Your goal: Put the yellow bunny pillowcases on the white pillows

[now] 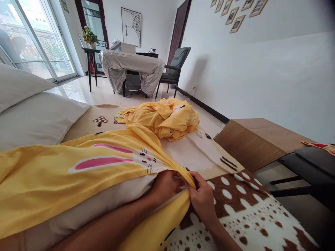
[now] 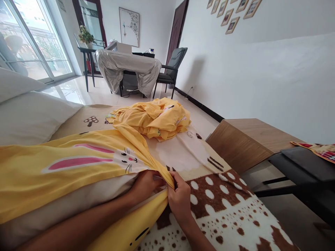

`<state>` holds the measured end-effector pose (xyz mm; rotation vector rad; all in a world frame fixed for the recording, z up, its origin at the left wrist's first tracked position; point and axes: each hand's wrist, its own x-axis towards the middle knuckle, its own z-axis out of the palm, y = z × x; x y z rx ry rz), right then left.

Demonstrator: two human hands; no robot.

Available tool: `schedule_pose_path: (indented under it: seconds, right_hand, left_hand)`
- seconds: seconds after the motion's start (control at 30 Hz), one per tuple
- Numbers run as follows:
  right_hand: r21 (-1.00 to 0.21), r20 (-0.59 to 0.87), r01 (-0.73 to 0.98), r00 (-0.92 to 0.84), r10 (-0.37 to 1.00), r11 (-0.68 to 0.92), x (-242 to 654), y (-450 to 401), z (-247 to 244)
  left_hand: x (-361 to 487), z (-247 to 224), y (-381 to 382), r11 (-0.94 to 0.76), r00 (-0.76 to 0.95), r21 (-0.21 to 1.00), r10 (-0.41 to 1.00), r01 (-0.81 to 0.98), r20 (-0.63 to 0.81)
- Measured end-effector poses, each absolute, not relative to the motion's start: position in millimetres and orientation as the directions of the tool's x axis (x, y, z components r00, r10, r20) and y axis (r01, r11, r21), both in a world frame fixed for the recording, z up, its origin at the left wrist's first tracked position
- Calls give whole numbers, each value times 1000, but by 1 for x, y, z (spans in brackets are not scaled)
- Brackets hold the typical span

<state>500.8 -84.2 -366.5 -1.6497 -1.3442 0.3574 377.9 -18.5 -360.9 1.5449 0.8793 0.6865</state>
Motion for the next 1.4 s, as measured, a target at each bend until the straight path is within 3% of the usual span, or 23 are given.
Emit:
schedule_pose_path:
  seconds: [0.3,0.53,0.73,0.83,1.03,1.23,1.4]
  right_hand:
    - [-877,224,479,350,910,32,499,-82,-365]
    - [-953,104,304,273,956,17,503,-78,-369]
    - [-988,-1,148,263,965,-42,501,-78,-364]
    - [-978,20,205,285,958,-41,504,-79,-361]
    - [-854,184,519,331,926,-16,520,-77,-363]
    - [-961,73,275,172,982,23,526,-72,-358]
    - [-961,-29,266,191,981,-80,538,-62,-367]
  left_hand:
    - [377,-364,-17,-289,531,927,838,237,126]
    - [378,-364,-17,-189,537,967,841,172,69]
    - [379,-365,-16,-196,528,944,848,266,27]
    - [379,-365,-16,-193,529,944,848,266,25]
    - [376,-361,-16,-172,526,974,848,150,68]
    - [377,-356,-16,-210,511,966,853,149,107]
    - [377,-357,-16,-214,489,962,866,170,106]
